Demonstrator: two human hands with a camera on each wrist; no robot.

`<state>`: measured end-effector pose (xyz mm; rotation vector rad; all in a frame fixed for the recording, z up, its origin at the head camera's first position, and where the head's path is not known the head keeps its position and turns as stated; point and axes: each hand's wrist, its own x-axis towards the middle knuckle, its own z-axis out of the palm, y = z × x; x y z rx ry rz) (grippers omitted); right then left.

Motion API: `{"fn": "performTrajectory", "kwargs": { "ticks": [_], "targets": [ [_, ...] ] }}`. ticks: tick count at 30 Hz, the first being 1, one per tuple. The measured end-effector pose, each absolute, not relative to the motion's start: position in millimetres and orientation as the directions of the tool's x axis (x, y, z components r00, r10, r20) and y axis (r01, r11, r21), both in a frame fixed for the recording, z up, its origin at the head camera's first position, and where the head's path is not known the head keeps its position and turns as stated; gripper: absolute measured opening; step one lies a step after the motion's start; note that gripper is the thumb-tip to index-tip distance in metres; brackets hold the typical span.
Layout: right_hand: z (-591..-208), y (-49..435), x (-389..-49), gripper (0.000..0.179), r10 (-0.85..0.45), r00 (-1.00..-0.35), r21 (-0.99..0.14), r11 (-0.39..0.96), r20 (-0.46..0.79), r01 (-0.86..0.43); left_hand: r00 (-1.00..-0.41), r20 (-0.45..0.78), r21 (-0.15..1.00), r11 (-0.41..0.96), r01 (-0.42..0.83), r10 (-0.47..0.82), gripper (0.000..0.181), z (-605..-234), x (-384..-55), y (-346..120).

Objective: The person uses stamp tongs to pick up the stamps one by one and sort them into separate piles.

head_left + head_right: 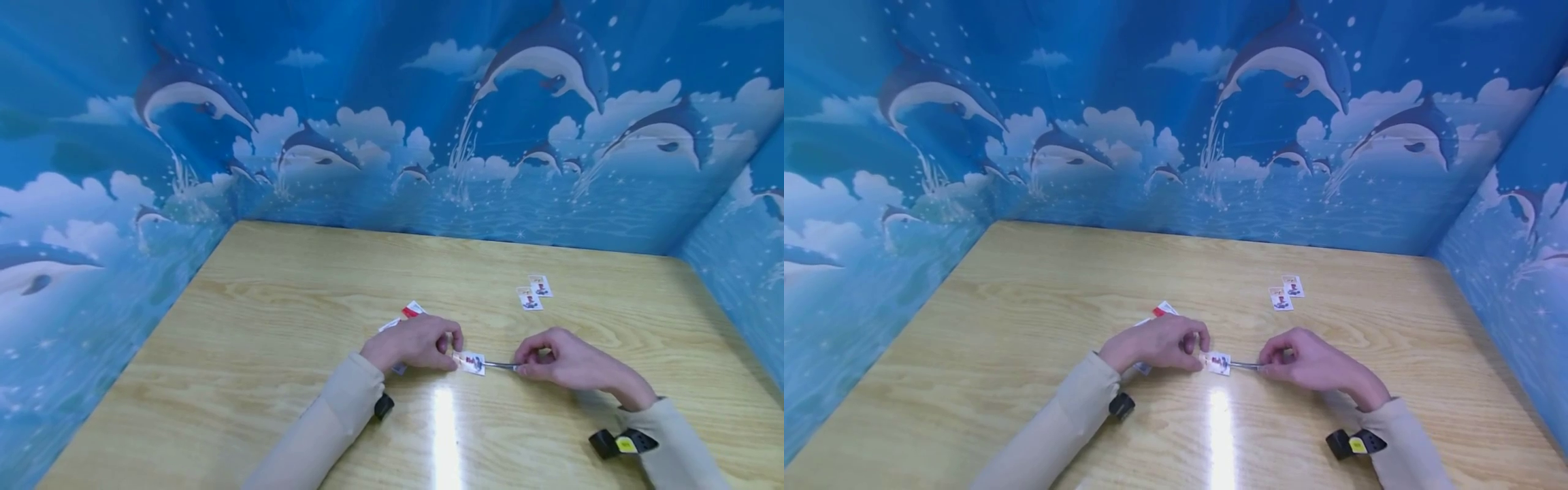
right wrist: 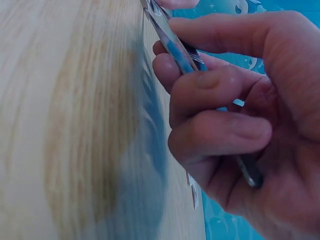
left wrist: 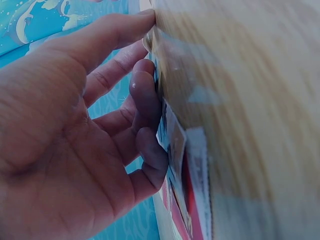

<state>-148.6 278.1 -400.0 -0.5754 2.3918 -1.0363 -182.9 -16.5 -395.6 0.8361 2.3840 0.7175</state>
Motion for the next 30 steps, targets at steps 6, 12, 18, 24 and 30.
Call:
{"fn": "performTrajectory", "kwargs": {
  "ticks": [6, 12, 18, 24, 30],
  "targets": [
    [-400, 277, -148, 0.011, -0.562, -0.797, -0.758, 0.613, -0.220, -0.223, -0.680, -0.278, 0.612, 0.670, 0.419, 0.679, 0.017, -395, -182, -16],
    [-399, 276, -149, 0.010, -0.555, -0.804, -0.737, 0.631, -0.211, -0.242, -0.675, -0.290, 0.581, 0.685, 0.439, 0.679, 0.016, -392, -182, -15],
    [-399, 276, -149, 0.013, -0.556, -0.806, -0.745, 0.621, -0.201, -0.244, -0.665, -0.318, 0.566, 0.698, 0.438, 0.675, 0.021, -389, -181, -16],
    [-401, 278, -148, 0.012, -0.558, -0.810, -0.751, 0.610, -0.182, -0.252, -0.659, -0.310, 0.602, 0.678, 0.423, 0.686, 0.019, -389, -183, -20],
    [-399, 281, -147, 0.013, -0.548, -0.820, -0.759, 0.602, -0.167, -0.248, -0.636, -0.262, 0.695, 0.599, 0.398, 0.726, 0.015, -391, -188, -26]
  ]
}}
